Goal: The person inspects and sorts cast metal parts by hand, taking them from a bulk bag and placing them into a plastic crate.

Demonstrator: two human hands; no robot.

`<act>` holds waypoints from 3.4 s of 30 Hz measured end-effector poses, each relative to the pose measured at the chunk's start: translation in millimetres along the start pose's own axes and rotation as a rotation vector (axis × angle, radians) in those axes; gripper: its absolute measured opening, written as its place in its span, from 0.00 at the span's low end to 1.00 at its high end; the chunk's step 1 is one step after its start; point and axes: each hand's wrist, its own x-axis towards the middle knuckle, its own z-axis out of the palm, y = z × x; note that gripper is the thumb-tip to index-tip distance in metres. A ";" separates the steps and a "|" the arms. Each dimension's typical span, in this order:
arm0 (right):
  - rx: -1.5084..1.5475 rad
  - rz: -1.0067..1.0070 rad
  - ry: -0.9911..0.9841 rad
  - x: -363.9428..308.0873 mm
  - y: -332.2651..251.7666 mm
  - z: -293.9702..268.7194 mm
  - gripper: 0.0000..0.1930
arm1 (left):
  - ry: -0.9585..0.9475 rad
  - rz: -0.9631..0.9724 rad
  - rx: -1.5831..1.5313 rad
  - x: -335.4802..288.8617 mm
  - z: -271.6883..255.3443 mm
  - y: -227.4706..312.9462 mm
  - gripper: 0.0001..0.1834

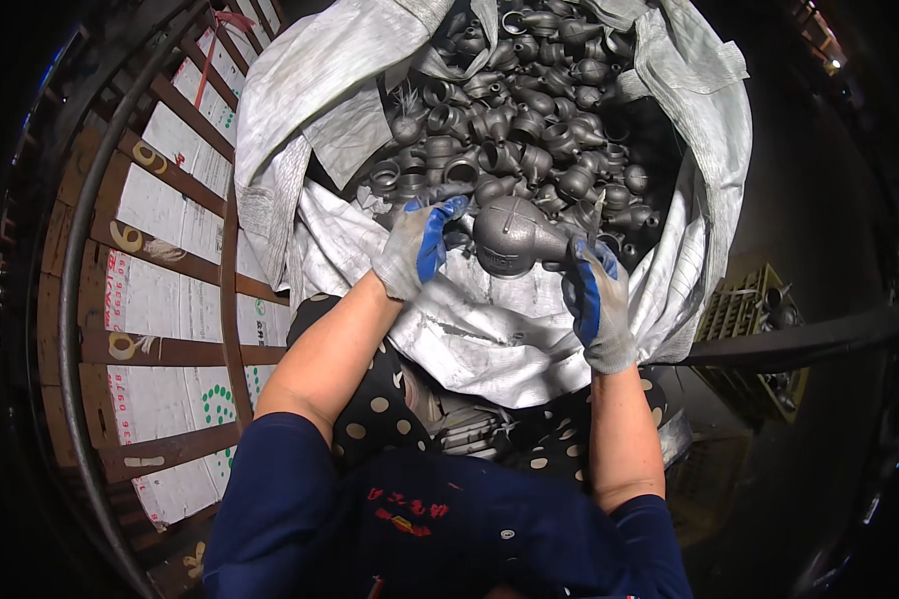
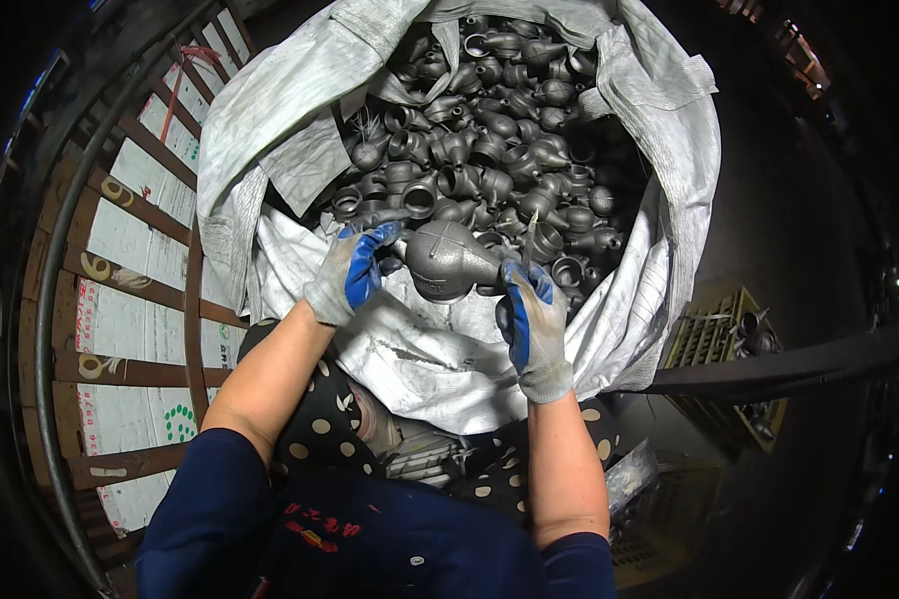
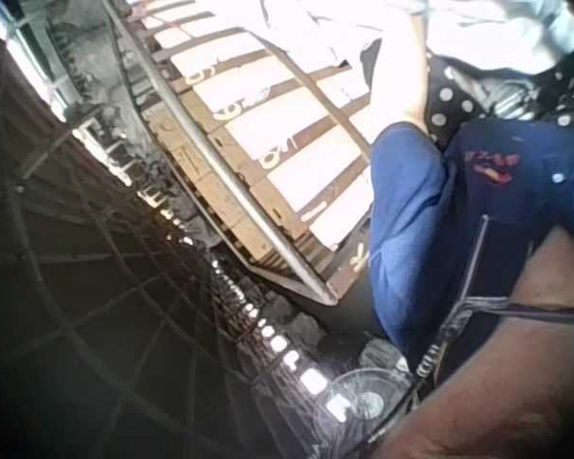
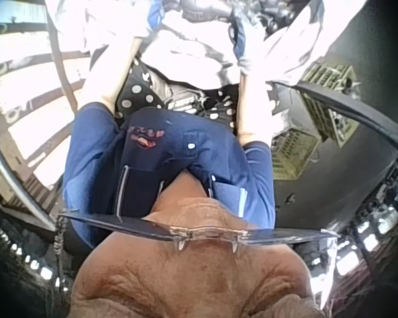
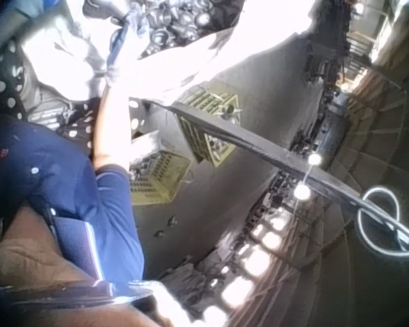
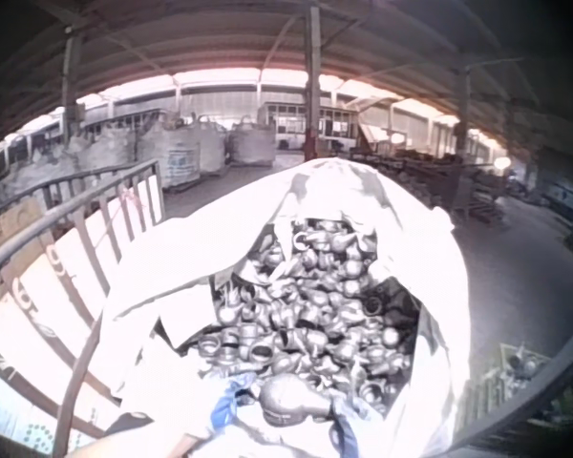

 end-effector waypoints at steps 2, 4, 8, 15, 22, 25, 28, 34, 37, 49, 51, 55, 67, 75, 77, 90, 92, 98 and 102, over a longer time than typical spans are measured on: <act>0.012 -0.036 -0.070 -2.1 -2.3 1.8 0.10 | 0.025 -0.021 0.000 -0.3 -1.4 0.8 0.12; 0.053 -0.024 -0.077 -2.6 -2.7 4.9 0.12 | 0.004 0.000 0.040 -1.4 -3.0 1.9 0.12; 0.084 -0.018 -0.099 -2.6 -2.4 6.1 0.16 | 0.017 -0.024 0.012 -2.3 -2.0 4.6 0.11; 0.043 0.032 -0.063 -2.6 0.7 4.2 0.10 | 0.128 -0.129 0.130 -3.8 5.5 9.4 0.11; -0.026 0.059 0.028 -0.9 4.5 1.4 0.10 | 0.037 -0.106 0.058 -5.3 4.0 8.3 0.12; -0.057 0.062 0.041 2.7 7.5 -0.8 0.12 | 0.008 -0.040 0.154 -7.8 7.8 9.2 0.18; -0.068 0.082 0.056 5.8 11.2 -2.5 0.14 | 0.019 0.063 0.057 -12.3 15.8 6.2 0.18; -0.098 0.089 0.027 3.2 13.8 -3.6 0.18 | -0.044 -0.038 -0.049 -6.5 10.5 10.6 0.16; -0.225 -0.031 0.002 0.5 14.9 -2.0 0.20 | -0.100 0.006 0.240 -10.3 1.5 13.9 0.18; -0.100 0.182 -0.112 -0.7 16.2 -3.4 0.23 | -0.022 -0.150 -0.080 -9.9 -2.8 8.2 0.10; 0.006 0.238 -0.134 -0.8 16.0 -5.5 0.21 | 0.013 -0.157 -0.100 -9.2 -1.4 5.9 0.09; 0.037 0.145 -0.252 -2.2 18.6 -9.2 0.21 | 0.020 -0.107 -0.151 -9.9 0.3 8.3 0.13; -0.143 0.135 -0.342 -12.5 3.7 10.6 0.20 | 0.322 0.705 0.380 -84.0 -48.5 203.4 0.13; -0.162 0.193 -0.378 -17.2 7.0 9.1 0.17 | 1.041 1.155 0.654 -170.1 -140.3 414.6 0.13; -0.133 0.207 -0.386 -17.2 6.6 9.7 0.16 | 1.584 0.949 1.496 -186.9 -160.7 431.8 0.18; -0.104 0.220 -0.236 -10.4 5.6 11.5 0.22 | 0.343 0.131 0.174 90.7 -125.6 98.0 0.11; -0.059 0.195 -0.219 -8.6 4.2 11.2 0.23 | 0.355 -0.105 0.036 127.3 -111.4 18.1 0.10; 0.075 0.318 -0.170 -4.5 -1.0 11.4 0.21 | 0.623 -0.368 -0.055 164.2 -128.5 -169.6 0.10; 0.077 0.373 -0.200 -5.3 -1.6 13.0 0.22 | 0.641 0.028 0.307 166.0 -147.8 -223.3 0.13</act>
